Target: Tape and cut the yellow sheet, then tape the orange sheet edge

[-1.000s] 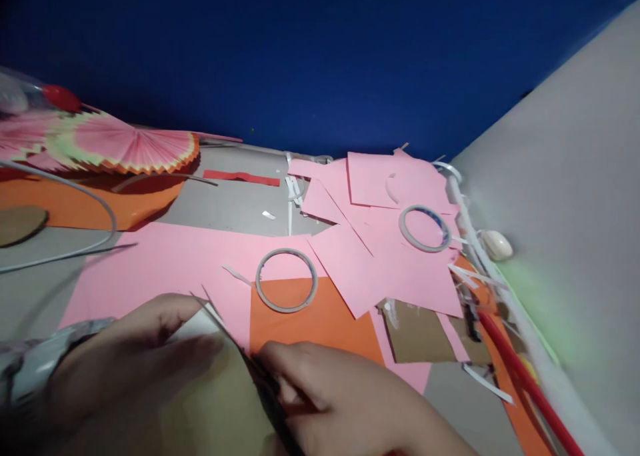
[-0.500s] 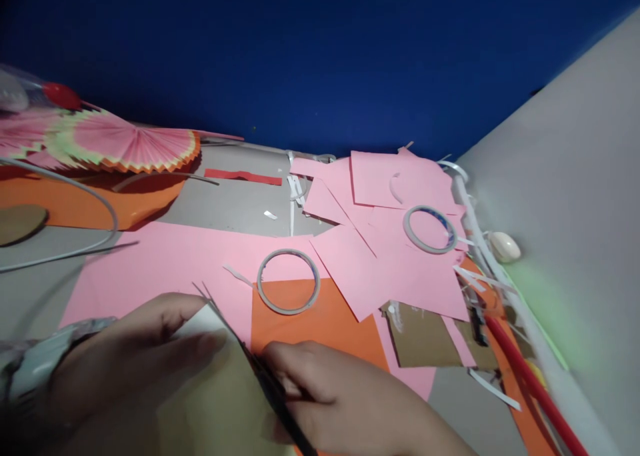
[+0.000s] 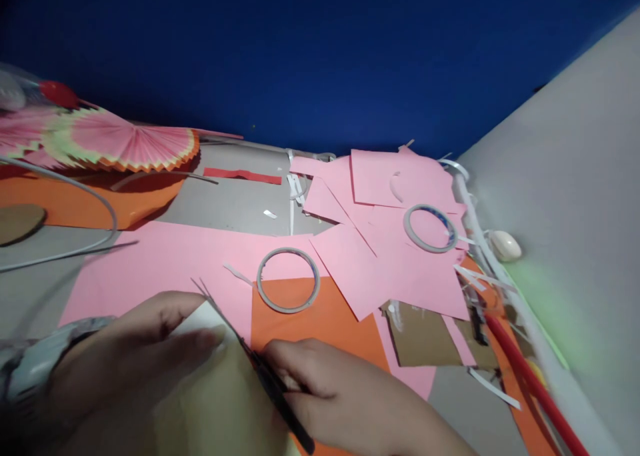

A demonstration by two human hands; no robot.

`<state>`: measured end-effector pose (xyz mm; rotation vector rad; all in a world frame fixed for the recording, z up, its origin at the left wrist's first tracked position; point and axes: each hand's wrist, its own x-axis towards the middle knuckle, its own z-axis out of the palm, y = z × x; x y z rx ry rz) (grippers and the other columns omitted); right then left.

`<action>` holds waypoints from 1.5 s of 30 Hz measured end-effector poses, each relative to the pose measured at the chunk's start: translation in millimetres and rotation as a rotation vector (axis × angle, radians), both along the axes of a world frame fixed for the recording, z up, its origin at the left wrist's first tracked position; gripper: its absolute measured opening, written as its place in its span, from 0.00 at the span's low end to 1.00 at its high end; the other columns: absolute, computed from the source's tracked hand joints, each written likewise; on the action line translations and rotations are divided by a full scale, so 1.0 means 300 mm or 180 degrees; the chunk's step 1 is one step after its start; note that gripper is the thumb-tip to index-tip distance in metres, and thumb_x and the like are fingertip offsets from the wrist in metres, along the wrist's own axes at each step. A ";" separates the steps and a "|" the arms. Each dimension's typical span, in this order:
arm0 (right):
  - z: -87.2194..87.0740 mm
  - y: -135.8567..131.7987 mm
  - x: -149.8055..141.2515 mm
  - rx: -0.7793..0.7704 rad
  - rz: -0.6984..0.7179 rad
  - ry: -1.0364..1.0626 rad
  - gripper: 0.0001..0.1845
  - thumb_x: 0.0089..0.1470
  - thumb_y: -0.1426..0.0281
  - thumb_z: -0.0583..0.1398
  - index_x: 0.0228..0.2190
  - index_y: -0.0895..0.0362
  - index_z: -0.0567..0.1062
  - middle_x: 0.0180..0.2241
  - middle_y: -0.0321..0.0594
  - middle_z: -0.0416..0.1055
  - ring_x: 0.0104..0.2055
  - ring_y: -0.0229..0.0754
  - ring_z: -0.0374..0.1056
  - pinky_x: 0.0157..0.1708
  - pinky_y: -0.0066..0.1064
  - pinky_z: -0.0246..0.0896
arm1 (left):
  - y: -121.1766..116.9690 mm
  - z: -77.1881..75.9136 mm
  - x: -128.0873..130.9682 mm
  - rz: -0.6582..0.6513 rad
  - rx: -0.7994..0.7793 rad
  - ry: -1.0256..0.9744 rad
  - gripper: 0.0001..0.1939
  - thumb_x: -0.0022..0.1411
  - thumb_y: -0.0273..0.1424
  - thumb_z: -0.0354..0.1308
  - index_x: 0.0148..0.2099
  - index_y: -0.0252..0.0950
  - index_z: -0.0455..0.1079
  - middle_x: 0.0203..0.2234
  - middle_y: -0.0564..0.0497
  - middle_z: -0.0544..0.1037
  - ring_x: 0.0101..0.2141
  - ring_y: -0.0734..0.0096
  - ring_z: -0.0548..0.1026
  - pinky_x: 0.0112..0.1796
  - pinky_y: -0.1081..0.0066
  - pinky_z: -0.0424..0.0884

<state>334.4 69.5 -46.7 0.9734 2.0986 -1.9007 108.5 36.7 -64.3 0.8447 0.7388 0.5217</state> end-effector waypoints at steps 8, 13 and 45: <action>-0.005 0.007 0.012 -0.0017 -0.0004 -0.0015 0.08 0.54 0.67 0.53 0.30 0.60 0.65 0.24 0.35 0.57 0.27 0.33 0.53 0.28 0.24 0.52 | 0.012 0.002 -0.006 -0.0067 -0.0033 0.0145 0.17 0.62 0.42 0.49 0.32 0.31 0.62 0.25 0.52 0.62 0.26 0.78 0.59 0.26 0.78 0.56; -0.006 0.009 0.012 0.0004 0.0045 -0.0089 0.05 0.53 0.71 0.52 0.28 0.60 0.62 0.23 0.33 0.56 0.25 0.32 0.51 0.25 0.23 0.48 | 0.002 -0.008 -0.006 0.0019 -0.0139 -0.0007 0.17 0.62 0.41 0.50 0.31 0.30 0.61 0.24 0.54 0.61 0.25 0.81 0.58 0.25 0.79 0.54; -0.009 0.008 0.022 0.0302 0.0182 -0.0248 0.07 0.56 0.71 0.50 0.27 0.59 0.60 0.25 0.33 0.58 0.26 0.32 0.52 0.24 0.26 0.45 | -0.011 -0.031 -0.015 0.0076 -0.0154 0.0084 0.18 0.63 0.44 0.48 0.34 0.32 0.63 0.27 0.51 0.66 0.29 0.76 0.63 0.28 0.77 0.60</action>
